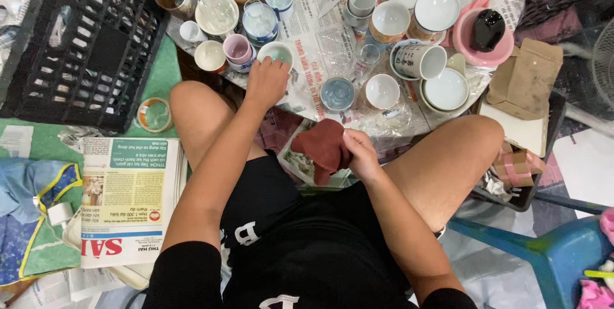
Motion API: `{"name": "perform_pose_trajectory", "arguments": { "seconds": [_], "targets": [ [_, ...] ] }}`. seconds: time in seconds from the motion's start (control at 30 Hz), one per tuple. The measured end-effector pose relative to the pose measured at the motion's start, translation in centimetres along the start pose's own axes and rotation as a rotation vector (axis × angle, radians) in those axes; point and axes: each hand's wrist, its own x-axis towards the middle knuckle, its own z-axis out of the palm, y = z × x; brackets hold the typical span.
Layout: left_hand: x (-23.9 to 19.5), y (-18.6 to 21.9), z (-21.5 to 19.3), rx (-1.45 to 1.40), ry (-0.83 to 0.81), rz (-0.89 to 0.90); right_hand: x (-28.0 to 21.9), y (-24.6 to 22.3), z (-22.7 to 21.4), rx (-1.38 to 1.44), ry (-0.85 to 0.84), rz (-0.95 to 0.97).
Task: The person sits cross-legged on the floor and wipes various small ceramic cups and bowls with a red cloth. They pick up each item, wipe it thoroughly, and place it back on the table covered with newspaper.
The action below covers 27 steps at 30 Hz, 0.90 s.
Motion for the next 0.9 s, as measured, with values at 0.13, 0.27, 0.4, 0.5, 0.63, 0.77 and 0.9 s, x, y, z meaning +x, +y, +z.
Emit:
{"name": "perform_pose_trajectory", "arguments": {
  "seconds": [0.13, 0.27, 0.4, 0.5, 0.63, 0.77, 0.9],
  "targets": [
    [0.5, 0.8, -1.4, -0.009, 0.054, -0.049, 0.0, -0.2, 0.1, 0.055, -0.033, -0.053],
    [0.8, 2.2, -4.4, -0.198, 0.093, -0.03, 0.1, -0.9, 0.5, 0.098, 0.15, -0.018],
    [1.9, 5.5, -7.7, -0.608, 0.102, 0.15, 0.0, -2.3, 1.4, 0.075, 0.066, -0.079],
    [2.5, 8.7, -8.8, -0.729, 0.089, 0.149, 0.1, -3.1, 1.8, 0.115, 0.077, -0.096],
    [2.4, 10.4, -8.6, -0.707, 0.025, 0.155, -0.2, -3.3, 1.5, 0.116, 0.072, -0.136],
    [2.2, 9.7, -8.1, -0.793, 0.078, 0.106, -0.1, -3.7, 1.7, 0.162, 0.076, -0.149],
    [2.1, 7.9, -8.9, -1.01, 0.114, -0.011, -0.2, -6.0, 3.2, 0.247, 0.136, -0.183]
  ]
}}
